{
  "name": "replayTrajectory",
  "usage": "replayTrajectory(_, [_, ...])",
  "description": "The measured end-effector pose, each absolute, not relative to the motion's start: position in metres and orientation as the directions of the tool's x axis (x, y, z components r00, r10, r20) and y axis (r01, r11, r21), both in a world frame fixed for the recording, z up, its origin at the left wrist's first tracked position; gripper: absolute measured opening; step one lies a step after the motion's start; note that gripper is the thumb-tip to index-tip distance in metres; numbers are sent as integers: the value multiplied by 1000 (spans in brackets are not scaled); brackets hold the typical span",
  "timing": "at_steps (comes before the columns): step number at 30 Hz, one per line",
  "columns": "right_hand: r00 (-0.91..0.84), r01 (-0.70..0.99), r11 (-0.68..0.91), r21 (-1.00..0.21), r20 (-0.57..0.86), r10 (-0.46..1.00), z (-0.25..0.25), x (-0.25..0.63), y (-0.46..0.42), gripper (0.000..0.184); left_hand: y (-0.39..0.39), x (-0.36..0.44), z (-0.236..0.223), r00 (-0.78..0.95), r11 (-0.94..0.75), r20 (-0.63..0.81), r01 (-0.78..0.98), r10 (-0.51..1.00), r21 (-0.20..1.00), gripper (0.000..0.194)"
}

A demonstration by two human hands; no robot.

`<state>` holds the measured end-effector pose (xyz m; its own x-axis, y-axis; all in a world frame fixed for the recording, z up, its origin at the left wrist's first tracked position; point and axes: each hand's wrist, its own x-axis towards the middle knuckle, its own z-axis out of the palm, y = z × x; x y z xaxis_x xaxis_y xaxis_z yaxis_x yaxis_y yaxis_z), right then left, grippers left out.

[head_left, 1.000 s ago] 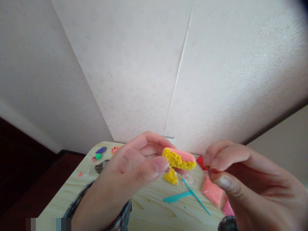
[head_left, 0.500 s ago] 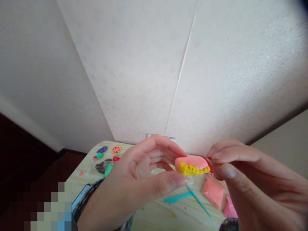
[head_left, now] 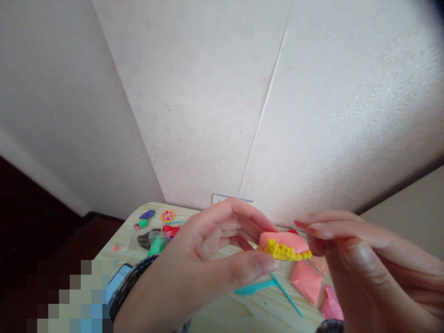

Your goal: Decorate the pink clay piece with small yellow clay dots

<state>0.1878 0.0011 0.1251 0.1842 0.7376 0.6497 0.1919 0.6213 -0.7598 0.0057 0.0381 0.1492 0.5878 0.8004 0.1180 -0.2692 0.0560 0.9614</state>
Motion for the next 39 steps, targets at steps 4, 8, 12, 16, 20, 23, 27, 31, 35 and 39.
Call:
replayTrajectory(4, [189, 159, 661, -734, 680, 709, 130, 179, 1, 17, 37, 7, 151, 599, 69, 109, -266, 793, 962, 16])
replayTrajectory(8, [201, 138, 666, -733, 679, 706, 132, 170, 0, 10, 37, 8, 152, 610, 81, 96, -257, 787, 963, 18])
replayTrajectory(12, [88, 138, 681, -719, 694, 715, 131, 172, 1, 13, 37, 7, 152, 612, 77, 105, -264, 784, 961, 18])
replayTrajectory(16, [10, 137, 675, -725, 682, 731, 129, 179, 2, 15, 37, 7, 153, 617, 59, 111, -249, 779, 967, 16])
replayTrajectory(20, [-7, 119, 675, -728, 680, 733, 129, 178, 1, 17, 35, 7, 155, 612, 55, 99, -228, 785, 972, 15])
replayTrajectory(23, [-4, 114, 662, -740, 666, 746, 132, 177, -1, 16, 35, 7, 156, 608, 44, 99, -217, 788, 975, 15])
replayTrajectory(27, [-29, 132, 658, -741, 661, 750, 134, 177, 0, 17, 36, 7, 158, 603, 42, 90, -201, 792, 979, 13])
replayTrajectory(31, [-27, 155, 658, -737, 663, 748, 133, 178, 2, 16, 35, 6, 159, 600, 46, 85, -198, 795, 979, 10])
replayTrajectory(35, [-19, 160, 653, -740, 659, 752, 133, 179, -1, 19, 34, 6, 158, 597, 49, 92, -215, 797, 975, 11])
replayTrajectory(39, [71, 143, 616, -775, 629, 775, 134, 177, -2, 18, 34, 5, 156, 601, 56, 92, -223, 794, 973, 11])
